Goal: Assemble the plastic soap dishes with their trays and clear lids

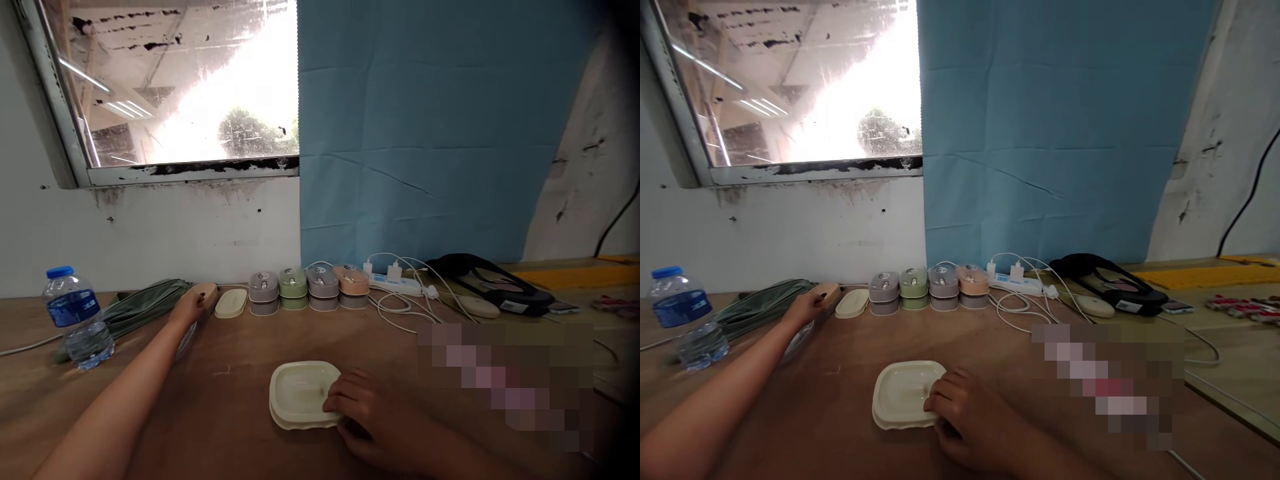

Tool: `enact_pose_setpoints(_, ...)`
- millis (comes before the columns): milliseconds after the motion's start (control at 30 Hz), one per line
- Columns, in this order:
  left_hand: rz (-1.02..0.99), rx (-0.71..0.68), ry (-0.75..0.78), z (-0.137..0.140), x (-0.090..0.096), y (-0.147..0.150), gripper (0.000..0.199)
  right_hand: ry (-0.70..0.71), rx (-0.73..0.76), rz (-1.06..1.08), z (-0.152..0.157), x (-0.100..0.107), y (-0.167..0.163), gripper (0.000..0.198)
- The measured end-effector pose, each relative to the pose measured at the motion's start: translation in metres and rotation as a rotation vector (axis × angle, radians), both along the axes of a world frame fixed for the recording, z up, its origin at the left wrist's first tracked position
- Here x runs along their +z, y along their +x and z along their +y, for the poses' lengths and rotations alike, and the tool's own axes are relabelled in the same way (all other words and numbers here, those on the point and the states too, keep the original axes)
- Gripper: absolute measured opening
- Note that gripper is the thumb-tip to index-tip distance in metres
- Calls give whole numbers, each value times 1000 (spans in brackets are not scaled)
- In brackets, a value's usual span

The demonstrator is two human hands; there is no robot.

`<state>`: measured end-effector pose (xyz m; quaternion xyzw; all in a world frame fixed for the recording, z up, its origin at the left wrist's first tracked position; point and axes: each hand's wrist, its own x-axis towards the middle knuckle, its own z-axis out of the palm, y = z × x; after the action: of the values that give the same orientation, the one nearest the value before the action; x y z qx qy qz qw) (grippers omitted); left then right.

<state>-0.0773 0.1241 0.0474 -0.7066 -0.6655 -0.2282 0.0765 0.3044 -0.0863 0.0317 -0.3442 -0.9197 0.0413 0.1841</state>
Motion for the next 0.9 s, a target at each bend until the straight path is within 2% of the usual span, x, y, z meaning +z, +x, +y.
enact_pose_setpoints(100, -53, -13, 115, -7, 3, 5, 24, -23, -9, 8, 2, -4, 2, 31)
enact_pose_setpoints(233, -150, 2, 331, -38, 21, 27, 38, -12, -56, 46, 4, -9, 5, 60)
enact_pose_setpoints(267, -181, -21, 376, -53, 23, 35, 39, 11, -85, 66, 4, -9, 5, 68)
enact_pose_setpoints(333, -343, -223, 468, -87, 22, 53, 35, 71, -145, 97, 5, -9, 6, 79)
enact_pose_setpoints(400, -411, -432, 379, -124, 11, 71, 26, 125, -176, 103, 6, -9, 6, 85)
enact_pose_setpoints(467, -439, -582, 284, -156, -4, 86, 20, 150, -171, 95, 6, -9, 5, 88)
enact_pose_setpoints(567, -412, -790, 66, -184, -22, 102, 20, 138, -145, 95, 6, -11, 5, 92)
enact_pose_setpoints(633, -381, -914, -54, -189, -29, 109, 21, 106, -147, 109, 5, -11, 5, 92)
enact_pose_setpoints(733, -324, -1030, -111, -186, -32, 117, 22, 21, -163, 104, 6, -10, 6, 83)
enact_pose_setpoints(900, -211, -1053, -152, -184, -34, 121, 30, -214, -148, 37, 11, -7, 9, 68)
